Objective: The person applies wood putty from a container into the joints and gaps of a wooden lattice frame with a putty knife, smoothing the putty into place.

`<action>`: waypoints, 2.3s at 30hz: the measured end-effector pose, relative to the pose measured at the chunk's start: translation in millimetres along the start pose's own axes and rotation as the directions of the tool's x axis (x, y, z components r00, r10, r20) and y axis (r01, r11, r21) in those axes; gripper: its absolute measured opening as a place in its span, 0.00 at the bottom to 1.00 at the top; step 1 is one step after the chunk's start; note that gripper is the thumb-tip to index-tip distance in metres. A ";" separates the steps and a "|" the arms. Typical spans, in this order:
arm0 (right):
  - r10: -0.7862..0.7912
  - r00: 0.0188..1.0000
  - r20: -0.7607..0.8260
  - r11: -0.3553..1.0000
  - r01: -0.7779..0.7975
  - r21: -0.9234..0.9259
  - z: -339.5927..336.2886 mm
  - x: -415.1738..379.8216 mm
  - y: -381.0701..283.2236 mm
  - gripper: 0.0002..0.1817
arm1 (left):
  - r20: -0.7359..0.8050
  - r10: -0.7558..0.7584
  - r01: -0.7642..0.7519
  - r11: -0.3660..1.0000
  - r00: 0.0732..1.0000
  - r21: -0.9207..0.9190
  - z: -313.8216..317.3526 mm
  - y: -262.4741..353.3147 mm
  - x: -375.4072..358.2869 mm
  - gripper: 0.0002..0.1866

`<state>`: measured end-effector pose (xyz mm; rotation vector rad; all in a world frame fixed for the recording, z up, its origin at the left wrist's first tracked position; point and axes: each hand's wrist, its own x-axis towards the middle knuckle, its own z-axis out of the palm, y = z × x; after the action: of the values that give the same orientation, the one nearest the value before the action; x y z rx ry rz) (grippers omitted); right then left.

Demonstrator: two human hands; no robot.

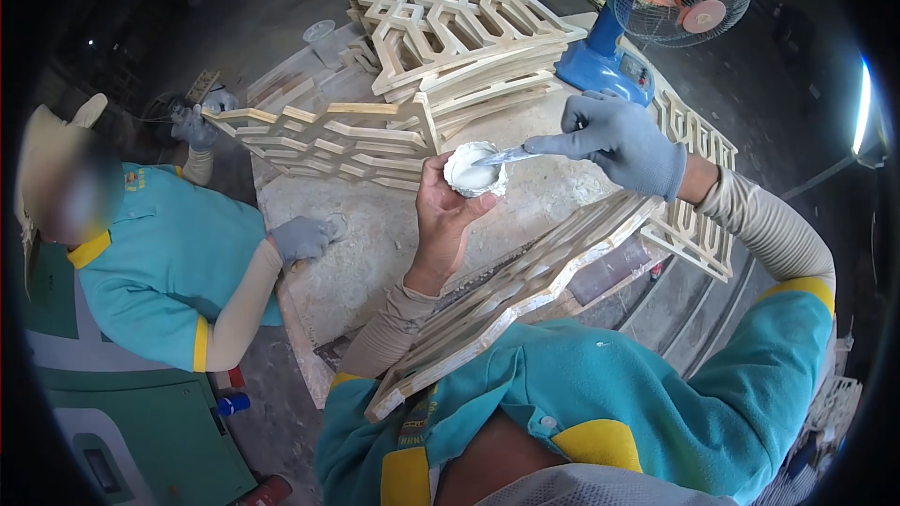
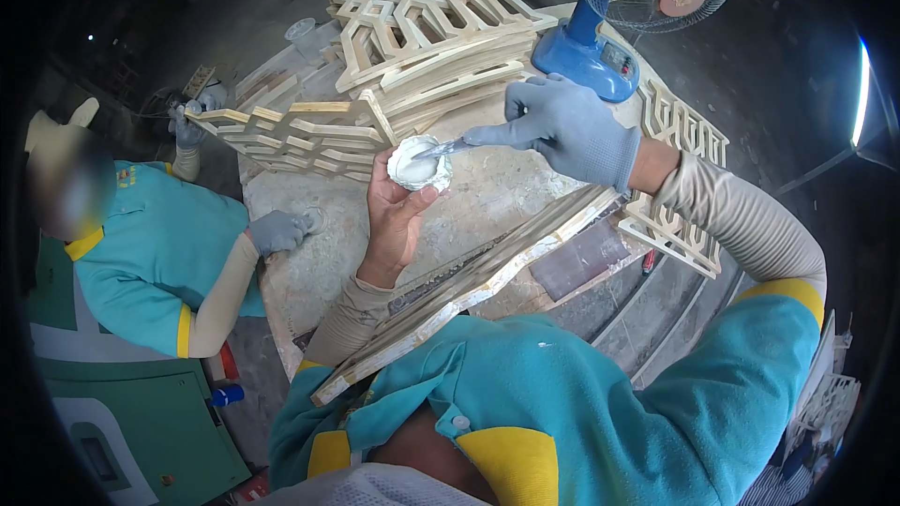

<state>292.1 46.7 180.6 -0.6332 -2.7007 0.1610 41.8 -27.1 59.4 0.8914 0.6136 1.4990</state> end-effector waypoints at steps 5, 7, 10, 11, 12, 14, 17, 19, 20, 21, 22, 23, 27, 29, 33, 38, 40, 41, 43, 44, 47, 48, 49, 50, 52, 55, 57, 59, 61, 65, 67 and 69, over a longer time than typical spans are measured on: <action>0.026 1.000 0.015 0.998 -0.025 -0.052 -19.2 -12.2 17.7 0.36 | -0.036 0.039 -0.038 0.999 0.999 0.023 -6.8 -3.2 1.4 0.34; 0.002 1.000 0.019 0.990 0.001 -0.144 -23.6 -11.5 19.7 0.34 | -0.032 0.070 -0.067 0.994 0.997 0.085 -7.4 -4.8 2.3 0.34; 0.237 0.968 0.085 0.875 -0.250 0.414 -23.2 -6.4 14.8 0.24 | -0.013 0.097 -0.094 0.982 0.995 0.166 -4.8 -7.7 2.3 0.34; 0.296 0.944 0.146 0.774 -0.327 0.542 -21.0 -1.3 7.4 0.19 | 0.002 0.095 -0.094 0.978 0.995 0.186 -3.3 -8.5 1.7 0.34; 0.343 0.915 0.215 0.647 -0.395 0.652 -18.4 2.5 2.0 0.15 | 0.005 0.089 -0.089 0.978 0.996 0.189 -1.4 -9.1 0.8 0.34; 0.392 0.861 0.324 0.609 -0.507 0.610 -13.3 9.9 1.0 0.13 | 0.024 0.100 -0.103 0.975 0.995 0.198 2.4 -7.2 -0.8 0.35; 0.420 0.773 0.476 0.528 -0.635 0.564 0.2 9.9 14.3 0.13 | 0.000 0.076 -0.075 0.987 0.997 0.144 4.7 1.4 -1.3 0.35; 0.404 0.750 0.524 0.489 -0.661 0.570 2.1 6.0 26.6 0.12 | -0.009 0.081 -0.079 0.987 0.997 0.137 0.7 0.3 -1.5 0.35; 0.389 0.765 0.513 0.538 -0.641 0.548 -0.6 4.5 33.7 0.12 | -0.016 0.086 -0.083 0.988 0.996 0.128 -1.7 -0.9 -0.3 0.35; 0.374 0.778 0.504 0.583 -0.620 0.525 -2.3 1.9 39.9 0.13 | -0.018 0.090 -0.087 0.988 0.996 0.128 -4.6 -2.7 0.4 0.35; 0.373 0.779 0.504 0.585 -0.619 0.524 -1.6 -2.1 46.4 0.13 | -0.035 0.082 -0.077 0.988 0.996 0.133 -7.6 -4.8 1.1 0.35; 0.377 0.824 0.423 0.655 -0.560 0.506 0.2 -6.2 53.4 0.13 | -0.051 0.074 -0.067 0.988 0.996 0.137 -9.1 -5.7 2.4 0.36; 0.349 0.906 0.239 0.774 -0.423 0.471 -10.3 0.6 30.8 0.17 | -0.060 0.078 -0.064 0.978 0.995 0.199 -5.6 -4.4 4.0 0.36; 0.253 0.961 0.114 0.837 -0.276 0.472 -5.7 4.1 23.7 0.20 | -0.039 0.056 -0.047 0.977 0.998 0.210 -4.6 -6.4 5.6 0.36; 0.154 0.981 0.116 0.868 -0.190 0.459 15.1 6.3 25.2 0.29 | -0.015 0.036 -0.032 0.970 0.999 0.242 -1.9 -5.5 3.4 0.36; 0.153 0.978 0.140 0.833 -0.204 0.515 21.6 0.9 38.8 0.34 | -0.049 0.005 0.000 0.994 0.999 0.107 -5.0 -1.3 2.8 0.35; 0.167 0.974 0.154 0.852 -0.222 0.474 9.5 -1.8 46.9 0.35 | -0.061 0.013 -0.007 0.995 0.998 0.102 -9.6 -3.5 1.8 0.35; 0.126 0.983 0.133 0.923 -0.166 0.347 3.2 -3.0 54.0 0.32 | -0.064 0.028 -0.022 0.995 0.998 0.095 -10.6 -3.5 3.8 0.35; 0.192 0.971 0.141 0.904 -0.231 0.360 -9.9 -1.7 53.9 0.29 | -0.059 0.047 -0.039 0.991 0.997 0.130 -9.5 -3.0 6.0 0.35; 0.260 0.953 0.156 0.875 -0.301 0.380 -13.5 -2.1 53.2 0.27 | -0.058 0.057 -0.046 0.985 0.997 0.165 -8.6 -3.7 5.2 0.35; 0.255 0.948 0.192 0.787 -0.319 0.527 -17.3 5.2 39.5 0.15 | -0.035 0.064 -0.055 0.977 0.997 0.207 -5.2 -6.3 4.9 0.36; 0.281 0.914 0.291 0.677 -0.404 0.616 -17.0 8.3 32.8 0.13 | -0.031 0.060 -0.053 0.977 0.998 0.207 -4.5 -7.2 5.1 0.36; 0.287 0.913 0.290 0.672 -0.408 0.619 -13.1 11.6 25.2 0.13 | -0.018 0.066 -0.061 0.975 0.998 0.214 -4.4 -8.0 3.5 0.36; 0.294 0.892 0.344 0.669 -0.449 0.592 -10.0 15.8 18.2 0.12 | -0.003 0.076 -0.073 0.973 0.997 0.221 -3.7 -8.7 3.3 0.36; 0.302 0.870 0.391 0.668 -0.485 0.564 -3.9 15.8 19.1 0.13 | 0.006 0.074 -0.073 0.975 0.997 0.209 1.0 -5.2 1.4 0.36; 0.352 0.780 0.517 0.587 -0.614 0.527 5.5 11.8 38.2 0.11 | -0.006 0.071 -0.069 0.981 0.997 0.181 -0.3 -1.3 0.8 0.36; 0.347 0.749 0.565 0.583 -0.644 0.496 -4.0 8.9 45.0 0.10 | -0.023 0.067 -0.063 0.985 0.997 0.159 -3.1 -2.5 -0.4 0.36; 0.332 0.804 0.493 0.655 -0.573 0.493 -2.5 -2.3 63.3 0.10 | -0.036 0.078 -0.070 0.980 0.996 0.186 -5.1 -5.8 -0.6 0.34; 0.387 0.795 0.466 0.708 -0.580 0.402 -14.8 0.5 55.6 0.13 | -0.040 0.076 -0.067 0.980 0.996 0.189 -3.9 -6.2 0.6 0.34; 0.372 0.805 0.462 0.666 -0.578 0.472 -18.4 9.8 32.4 0.13 | -0.005 0.067 -0.064 0.970 0.998 0.233 -0.3 -9.8 2.5 0.34; 0.357 0.788 0.501 0.610 -0.603 0.514 -11.5 13.9 27.7 0.14 | 0.001 0.058 -0.056 0.972 0.998 0.229 2.2 -9.7 0.9 0.35; 0.351 0.774 0.527 0.604 -0.617 0.505 -8.9 19.7 22.0 0.15 | 0.002 0.053 -0.052 0.973 0.999 0.224 3.7 -7.8 0.3 0.35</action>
<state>287.9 75.5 191.0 -1.1858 -2.4209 1.4597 49.3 -26.3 55.2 1.0854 0.7787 1.4986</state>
